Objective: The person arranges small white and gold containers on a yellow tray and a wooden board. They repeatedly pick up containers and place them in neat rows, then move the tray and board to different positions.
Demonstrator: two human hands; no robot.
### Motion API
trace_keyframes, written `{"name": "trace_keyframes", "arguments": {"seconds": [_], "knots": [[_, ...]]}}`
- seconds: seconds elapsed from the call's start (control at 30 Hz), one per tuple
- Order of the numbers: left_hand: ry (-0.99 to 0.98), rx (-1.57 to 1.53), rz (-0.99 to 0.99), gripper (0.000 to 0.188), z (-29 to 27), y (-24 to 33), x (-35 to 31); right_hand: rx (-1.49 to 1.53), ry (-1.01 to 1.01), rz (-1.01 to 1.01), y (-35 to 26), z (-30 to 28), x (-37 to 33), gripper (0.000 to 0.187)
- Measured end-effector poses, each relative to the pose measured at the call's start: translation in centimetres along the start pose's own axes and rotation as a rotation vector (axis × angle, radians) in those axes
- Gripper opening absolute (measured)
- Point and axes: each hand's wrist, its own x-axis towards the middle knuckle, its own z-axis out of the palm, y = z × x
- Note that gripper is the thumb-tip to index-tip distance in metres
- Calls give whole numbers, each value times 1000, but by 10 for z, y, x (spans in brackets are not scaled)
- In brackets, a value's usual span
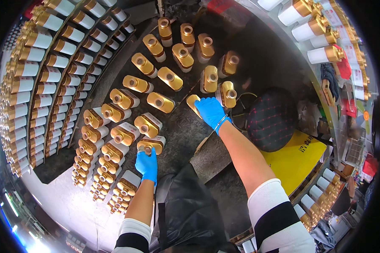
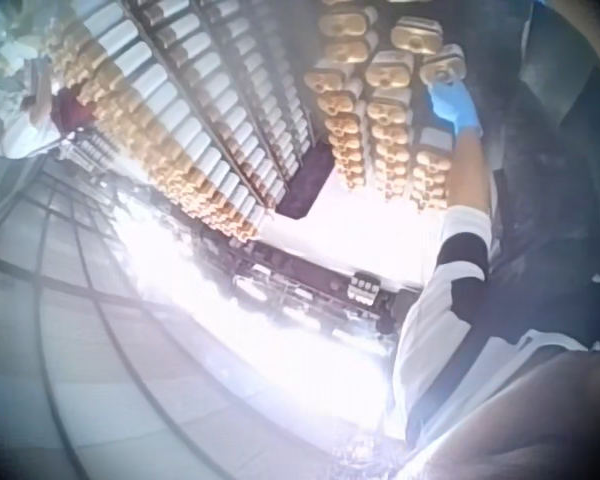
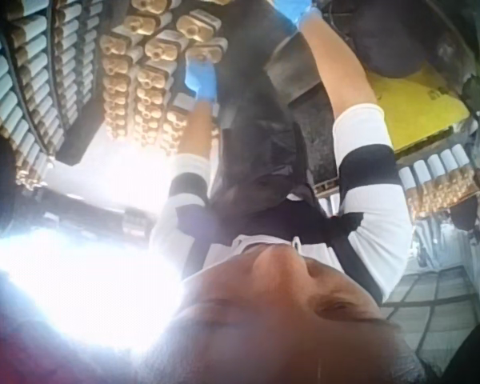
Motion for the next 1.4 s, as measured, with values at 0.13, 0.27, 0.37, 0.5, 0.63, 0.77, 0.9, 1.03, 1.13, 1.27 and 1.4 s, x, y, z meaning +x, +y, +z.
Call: {"name": "trace_keyframes", "arguments": {"seconds": [0.13, 0.27, 0.37, 0.5, 0.63, 0.77, 0.9, 1.03, 1.13, 1.27, 1.4], "knots": [[-9, -28, 10, 44, -2, 4, -1, 22, 3, -65, 7, 5, 1, 4], [56, -51, 64, 43, -1, -2, -12, 179, 37, -78, 8, -5, -20, 8], [-14, 14, 160, 42, -9, -11, -25, 278, 141, -81, 3, -22, -59, 12], [40, -32, 454, 36, -55, 11, -61, 416, 223, 5, -19, -68, -130, 17], [-32, 2, 723, 27, -91, 26, -93, 702, 416, 219, -49, -121, -226, 13], [-146, -118, 1133, 30, -145, 63, -141, 703, 546, 445, -91, -183, -341, 22], [-368, 52, 1519, 28, -194, 117, -207, 614, 491, 731, -149, -228, -449, 16], [-411, 27, 1995, 27, -234, 157, -283, 558, 736, 949, -214, -268, -551, 11], [-446, 112, 2333, 27, -249, 177, -340, 569, 684, 1216, -277, -288, -615, 9], [-436, 457, 2810, 22, -300, 183, -440, 589, 624, 1556, -380, -308, -676, 11], [-1098, 76, 2967, 11, -310, 163, -530, 778, 699, 1801, -479, -336, -730, 18]]}}
